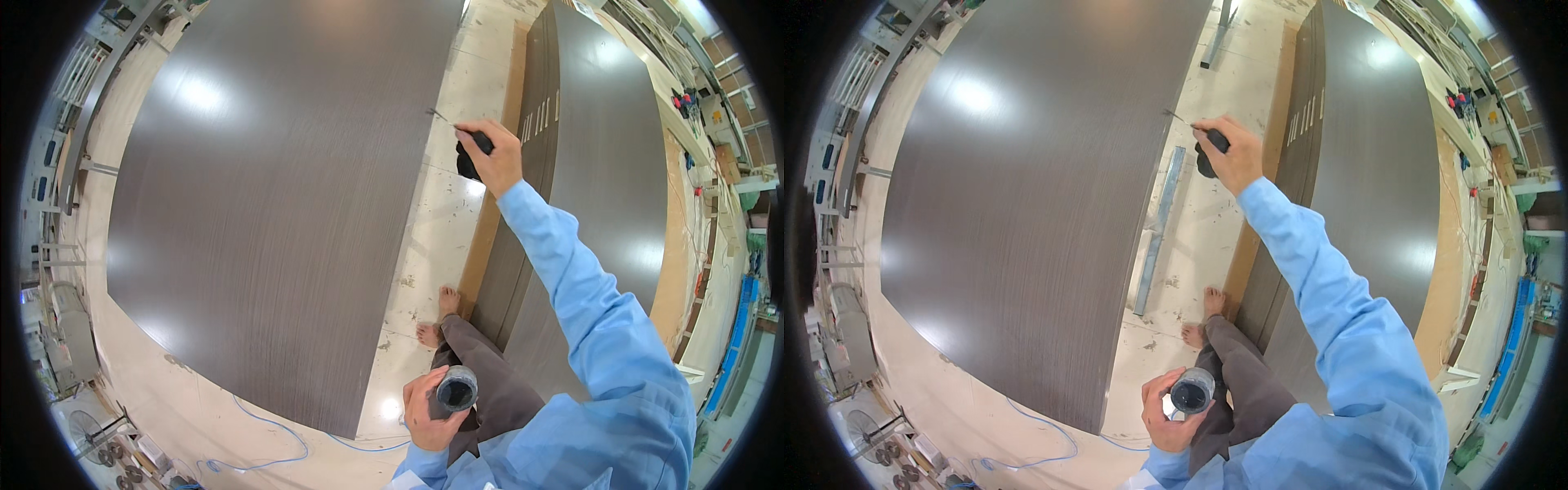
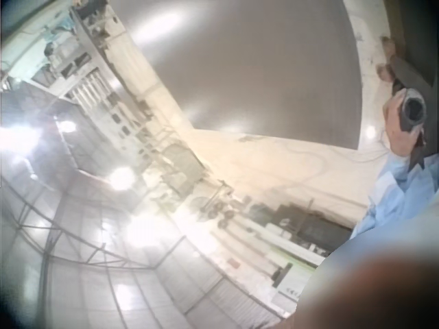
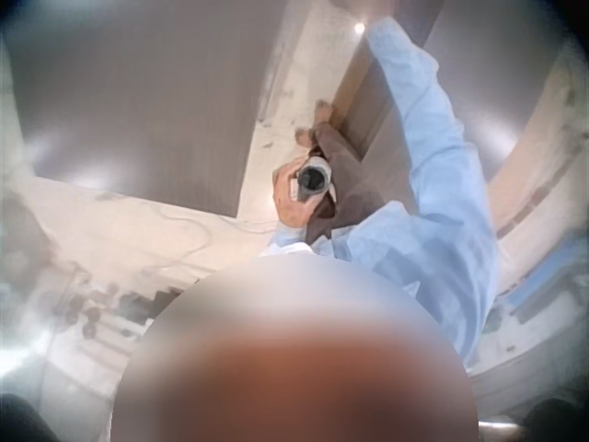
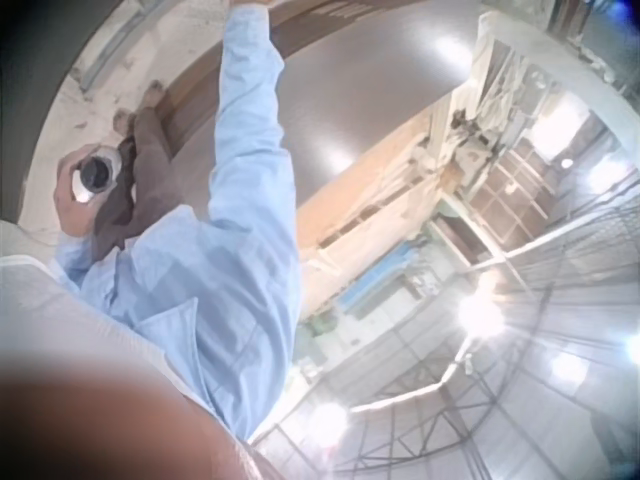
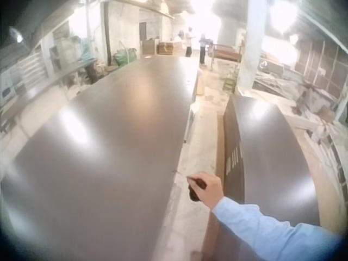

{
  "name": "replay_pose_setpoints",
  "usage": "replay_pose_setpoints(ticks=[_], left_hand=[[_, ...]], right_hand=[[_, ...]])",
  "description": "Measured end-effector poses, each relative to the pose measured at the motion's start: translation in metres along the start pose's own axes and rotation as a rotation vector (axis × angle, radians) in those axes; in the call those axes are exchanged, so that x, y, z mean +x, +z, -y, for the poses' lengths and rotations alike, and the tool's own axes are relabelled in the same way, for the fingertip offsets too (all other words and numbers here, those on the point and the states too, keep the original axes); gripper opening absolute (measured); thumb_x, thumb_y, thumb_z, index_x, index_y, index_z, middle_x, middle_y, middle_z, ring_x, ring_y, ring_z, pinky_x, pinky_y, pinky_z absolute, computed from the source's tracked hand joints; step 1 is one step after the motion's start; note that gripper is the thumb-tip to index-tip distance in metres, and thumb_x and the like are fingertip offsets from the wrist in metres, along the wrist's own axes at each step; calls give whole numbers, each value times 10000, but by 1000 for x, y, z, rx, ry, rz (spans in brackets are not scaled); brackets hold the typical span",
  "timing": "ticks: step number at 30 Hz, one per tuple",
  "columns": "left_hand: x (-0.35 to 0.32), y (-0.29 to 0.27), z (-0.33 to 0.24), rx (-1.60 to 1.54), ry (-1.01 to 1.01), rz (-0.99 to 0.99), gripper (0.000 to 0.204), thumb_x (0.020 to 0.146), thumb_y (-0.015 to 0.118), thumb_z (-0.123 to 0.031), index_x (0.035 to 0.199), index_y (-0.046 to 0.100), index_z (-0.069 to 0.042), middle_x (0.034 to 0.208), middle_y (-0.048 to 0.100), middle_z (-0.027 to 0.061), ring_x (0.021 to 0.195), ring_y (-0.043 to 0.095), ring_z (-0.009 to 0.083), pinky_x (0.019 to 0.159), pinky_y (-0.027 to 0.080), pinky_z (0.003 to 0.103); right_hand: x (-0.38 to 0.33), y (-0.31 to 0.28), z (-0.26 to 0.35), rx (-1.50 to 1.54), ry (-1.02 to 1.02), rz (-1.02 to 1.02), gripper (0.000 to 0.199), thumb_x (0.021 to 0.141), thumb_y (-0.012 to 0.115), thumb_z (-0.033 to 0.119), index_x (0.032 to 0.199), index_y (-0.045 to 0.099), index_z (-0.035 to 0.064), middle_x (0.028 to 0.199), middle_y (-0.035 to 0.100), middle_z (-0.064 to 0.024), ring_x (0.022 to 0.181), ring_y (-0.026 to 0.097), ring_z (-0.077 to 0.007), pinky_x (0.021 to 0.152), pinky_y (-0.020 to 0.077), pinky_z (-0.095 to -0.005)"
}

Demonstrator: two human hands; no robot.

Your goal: The person applies a dark finish to the edges of a large wooden tabletop using a small brush and a cloth. They repeatedly dip the brush into a small container and carefully paint along the perimeter, occasionally wiping the surface with the cloth.

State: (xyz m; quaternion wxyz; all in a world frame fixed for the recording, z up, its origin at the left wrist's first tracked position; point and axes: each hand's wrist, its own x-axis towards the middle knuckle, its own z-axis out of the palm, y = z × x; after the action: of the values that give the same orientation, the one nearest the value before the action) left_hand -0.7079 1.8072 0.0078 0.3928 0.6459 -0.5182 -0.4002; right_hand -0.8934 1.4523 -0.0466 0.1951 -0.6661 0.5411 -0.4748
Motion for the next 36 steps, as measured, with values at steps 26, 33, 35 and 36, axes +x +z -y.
replay_pose_setpoints(ticks=[26,33,35,36], left_hand=[[46,27,-43,81,7,-16,747,635,988,-54,1285,620,-31,1286,718,160,1231,648,317,1029,545,419],[39,18,-34,147,10,30,735,632,996,-68,1268,629,-39,1280,723,160,1232,648,319,1018,550,420],[36,18,-31,113,-11,14,730,629,997,-65,1262,633,-40,1283,723,159,1230,648,320,1019,549,422],[35,17,-30,116,-20,19,731,626,997,-62,1260,634,-40,1282,723,160,1230,649,321,1017,551,422]], right_hand=[[-42,-2,-4,182,-302,276,346,740,840,-39,1031,754,128,960,694,-51,879,712,-282,699,588,-390],[-49,9,-8,175,-81,113,300,763,820,-28,1023,752,105,958,713,-69,873,706,-286,746,579,-398],[-57,16,-11,181,-4,177,288,768,820,-25,1016,747,100,946,710,-75,870,703,-288,751,575,-397],[-65,19,-9,230,-81,228,266,785,808,-34,1006,742,99,933,709,-71,864,705,-290,748,576,-394]])
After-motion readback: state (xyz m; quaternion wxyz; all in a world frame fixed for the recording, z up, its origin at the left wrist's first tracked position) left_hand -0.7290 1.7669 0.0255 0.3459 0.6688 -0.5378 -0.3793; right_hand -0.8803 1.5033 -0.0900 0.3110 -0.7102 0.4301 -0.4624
